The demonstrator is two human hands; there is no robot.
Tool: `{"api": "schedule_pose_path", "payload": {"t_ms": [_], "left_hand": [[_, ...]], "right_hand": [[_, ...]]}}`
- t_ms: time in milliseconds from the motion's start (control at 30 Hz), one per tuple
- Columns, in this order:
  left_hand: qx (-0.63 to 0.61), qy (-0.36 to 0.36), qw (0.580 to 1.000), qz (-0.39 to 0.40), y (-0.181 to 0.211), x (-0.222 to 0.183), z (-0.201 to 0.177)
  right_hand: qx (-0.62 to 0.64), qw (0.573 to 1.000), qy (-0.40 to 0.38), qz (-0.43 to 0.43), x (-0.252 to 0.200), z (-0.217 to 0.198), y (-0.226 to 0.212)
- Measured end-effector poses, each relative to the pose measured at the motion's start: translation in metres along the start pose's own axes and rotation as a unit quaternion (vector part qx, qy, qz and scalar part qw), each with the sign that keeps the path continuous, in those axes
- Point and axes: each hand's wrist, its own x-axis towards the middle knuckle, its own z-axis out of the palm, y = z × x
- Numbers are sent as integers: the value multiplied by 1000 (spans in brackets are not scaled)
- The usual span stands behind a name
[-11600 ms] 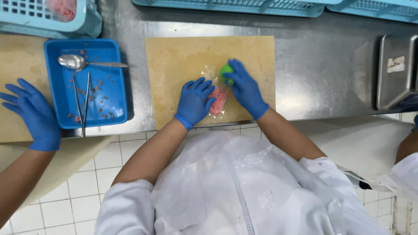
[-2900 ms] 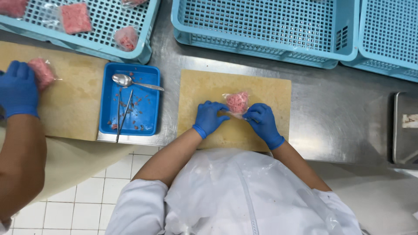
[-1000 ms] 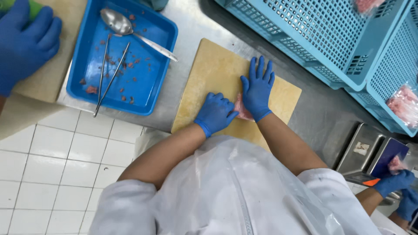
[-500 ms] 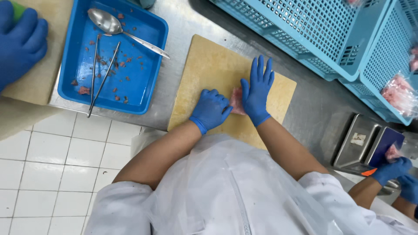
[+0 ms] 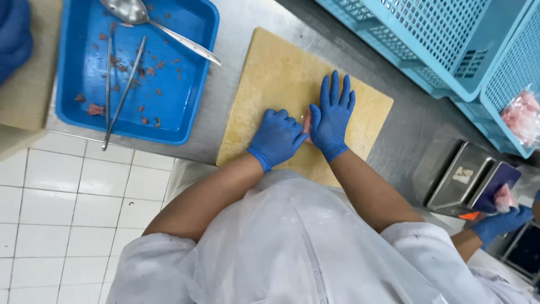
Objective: The person places portions of ground meat into plastic bags and seals them using a small green funnel-like tool.
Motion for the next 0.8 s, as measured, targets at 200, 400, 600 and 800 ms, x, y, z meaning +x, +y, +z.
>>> {"api": "schedule_pose_path", "payload": {"t_ms": [200,400,600,800], "left_hand": [[-5,-19,1000,7,-6,-7,1],[-9,-63,998,-12,-7,-8,8],[-2,-68,997,24,8,-12,3],[-2,-58,998,9,4,-9,-10]], "right_hand": [[-4,1000,-18,12,27,-22,-28],[-37,995,-96,-9,36,-24,-46],[-38,994,-96,21,18,-31,-35],[45,994,-75,59,26,-17,5]]}}
